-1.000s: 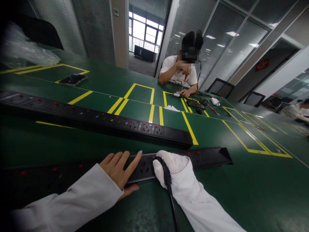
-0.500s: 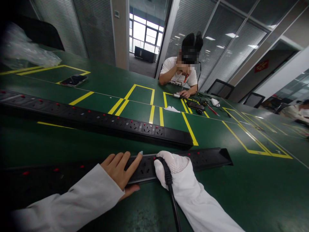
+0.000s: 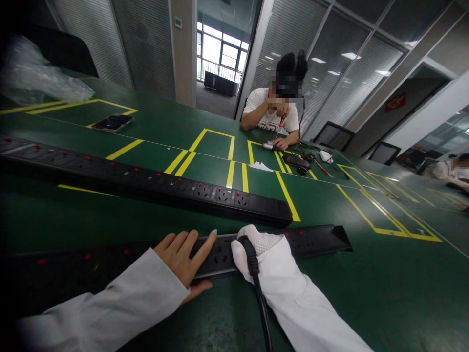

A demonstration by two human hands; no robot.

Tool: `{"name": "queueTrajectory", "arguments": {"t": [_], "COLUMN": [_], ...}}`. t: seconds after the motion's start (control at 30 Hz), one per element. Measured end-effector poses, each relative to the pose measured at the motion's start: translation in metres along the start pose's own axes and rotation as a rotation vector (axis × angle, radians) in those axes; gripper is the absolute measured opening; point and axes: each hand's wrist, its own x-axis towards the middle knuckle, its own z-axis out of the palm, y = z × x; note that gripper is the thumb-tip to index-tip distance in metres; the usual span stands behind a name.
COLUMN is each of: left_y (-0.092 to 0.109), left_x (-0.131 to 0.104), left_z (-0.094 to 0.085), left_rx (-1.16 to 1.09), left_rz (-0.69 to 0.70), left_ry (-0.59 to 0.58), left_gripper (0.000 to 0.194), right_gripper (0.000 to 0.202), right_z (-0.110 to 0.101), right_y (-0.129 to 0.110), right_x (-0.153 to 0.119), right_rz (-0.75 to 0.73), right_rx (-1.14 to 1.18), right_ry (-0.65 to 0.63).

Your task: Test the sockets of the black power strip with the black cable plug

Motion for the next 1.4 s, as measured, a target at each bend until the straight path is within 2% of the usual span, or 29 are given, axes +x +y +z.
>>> {"name": "queueTrajectory", "arguments": {"t": [0.13,0.33,0.4,0.57,0.73,0.8,1.03,1.4], "left_y": [0.0,0.0,0.0,0.0,0.001,0.001,0.001,0.0], "left_x": [0.0,0.0,0.0,0.0,0.0,0.0,0.0,0.0], "left_z": [-0.001,-0.002,-0.002,-0.005,-0.006,-0.005,-0.002,-0.007], "left_rx": [0.001,-0.027,-0.042,-0.028,-0.018,-0.018,-0.015,-0.026], "left_rz": [-0.007,-0.008,-0.005,-0.004,-0.01,-0.006,-0.012,-0.007], "left_ry": [-0.003,-0.014,-0.017,-0.021,-0.021,-0.016,-0.006,-0.046], "left_gripper": [0.079,0.081,0.081,0.08,0.08,0.079,0.081,0.079], "right_gripper": [0.03,0.026,0.026,0.026,0.024,0.024,0.026,0.027], "right_z": [0.001,0.007,0.009,0.006,-0.001,0.0,0.003,0.008], "right_y": [0.003,0.005,0.006,0.003,0.002,0.004,0.004,0.004], "right_x": [0.003,-0.007,-0.009,-0.007,0.001,0.002,-0.006,-0.007], "right_rz": [0.024,-0.111,-0.152,-0.149,-0.043,-0.027,-0.139,-0.166], "right_rx": [0.055,0.05,0.029,-0.005,0.026,0.057,0.007,-0.048], "right_ry": [-0.044,0.149,0.174,0.153,0.008,-0.011,0.177,0.177]}}
